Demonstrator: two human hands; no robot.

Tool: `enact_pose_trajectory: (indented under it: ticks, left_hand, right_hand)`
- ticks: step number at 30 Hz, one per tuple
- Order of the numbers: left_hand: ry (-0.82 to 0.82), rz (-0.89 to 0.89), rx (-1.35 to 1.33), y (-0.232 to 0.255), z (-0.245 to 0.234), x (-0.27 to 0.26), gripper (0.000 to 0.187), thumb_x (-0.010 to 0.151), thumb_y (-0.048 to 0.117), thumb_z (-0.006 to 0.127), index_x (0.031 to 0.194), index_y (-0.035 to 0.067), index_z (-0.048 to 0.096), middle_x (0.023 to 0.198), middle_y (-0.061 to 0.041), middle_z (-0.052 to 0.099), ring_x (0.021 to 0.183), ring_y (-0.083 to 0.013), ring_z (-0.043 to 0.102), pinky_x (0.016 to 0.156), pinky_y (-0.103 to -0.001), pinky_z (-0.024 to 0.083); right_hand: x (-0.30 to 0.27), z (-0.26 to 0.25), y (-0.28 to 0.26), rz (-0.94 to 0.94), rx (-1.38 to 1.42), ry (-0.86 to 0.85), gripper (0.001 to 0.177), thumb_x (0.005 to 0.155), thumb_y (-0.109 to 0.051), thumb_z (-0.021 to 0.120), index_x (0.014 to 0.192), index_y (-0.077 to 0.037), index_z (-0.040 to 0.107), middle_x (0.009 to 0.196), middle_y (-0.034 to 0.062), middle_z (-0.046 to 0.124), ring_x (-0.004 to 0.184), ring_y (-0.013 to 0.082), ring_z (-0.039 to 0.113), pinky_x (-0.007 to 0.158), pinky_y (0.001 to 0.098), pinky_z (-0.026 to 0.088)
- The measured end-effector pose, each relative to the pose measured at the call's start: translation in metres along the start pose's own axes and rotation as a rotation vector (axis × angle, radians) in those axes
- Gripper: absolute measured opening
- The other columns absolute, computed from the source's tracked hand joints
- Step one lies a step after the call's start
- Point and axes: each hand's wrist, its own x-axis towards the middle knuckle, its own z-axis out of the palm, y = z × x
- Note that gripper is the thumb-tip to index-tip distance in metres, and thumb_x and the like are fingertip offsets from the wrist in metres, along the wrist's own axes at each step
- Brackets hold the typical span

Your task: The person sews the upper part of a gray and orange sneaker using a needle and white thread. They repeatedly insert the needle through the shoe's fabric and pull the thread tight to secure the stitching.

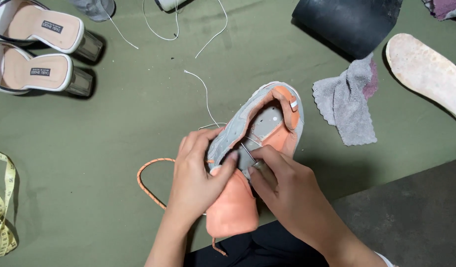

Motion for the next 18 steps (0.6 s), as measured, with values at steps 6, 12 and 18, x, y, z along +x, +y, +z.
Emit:
enact_pose_trajectory:
  ticks: [6,12,18]
  left_hand:
    - [0.081,-0.286,0.097,-0.010,0.008,0.016,0.030,0.082,0.010,0.054,0.097,0.017,0.079,0.081,0.002,0.074,0.069,-0.0195,0.055,0.066,-0.034,0.045]
    - [0.035,-0.489,0.038,-0.015,0.004,0.027,0.028,0.085,0.017,0.052,0.085,0.021,0.080,0.057,0.005,0.056,0.057,-0.0141,0.034,0.058,-0.029,0.036]
    - [0.032,-0.489,0.071,-0.017,0.005,0.026,0.033,0.079,0.013,0.048,0.085,0.022,0.079,0.056,0.004,0.054,0.057,-0.0155,0.035,0.058,-0.030,0.037]
  right_hand:
    - [-0.003,-0.001,0.002,-0.073,-0.089,0.010,0.024,0.099,-0.025,0.057,0.118,-0.013,0.066,0.095,0.0018,0.075,0.073,0.0198,0.071,0.070,0.0330,0.052]
    - [0.002,0.006,0.002,-0.153,-0.391,0.037,0.016,0.101,-0.027,0.055,0.112,-0.020,0.065,0.082,-0.0047,0.069,0.058,0.0239,0.060,0.049,0.0379,0.046]
    - [0.006,0.020,0.015,-0.294,-0.567,0.171,0.004,0.098,-0.021,0.060,0.099,-0.018,0.062,0.079,-0.0043,0.066,0.052,0.0239,0.057,0.041,0.0381,0.043]
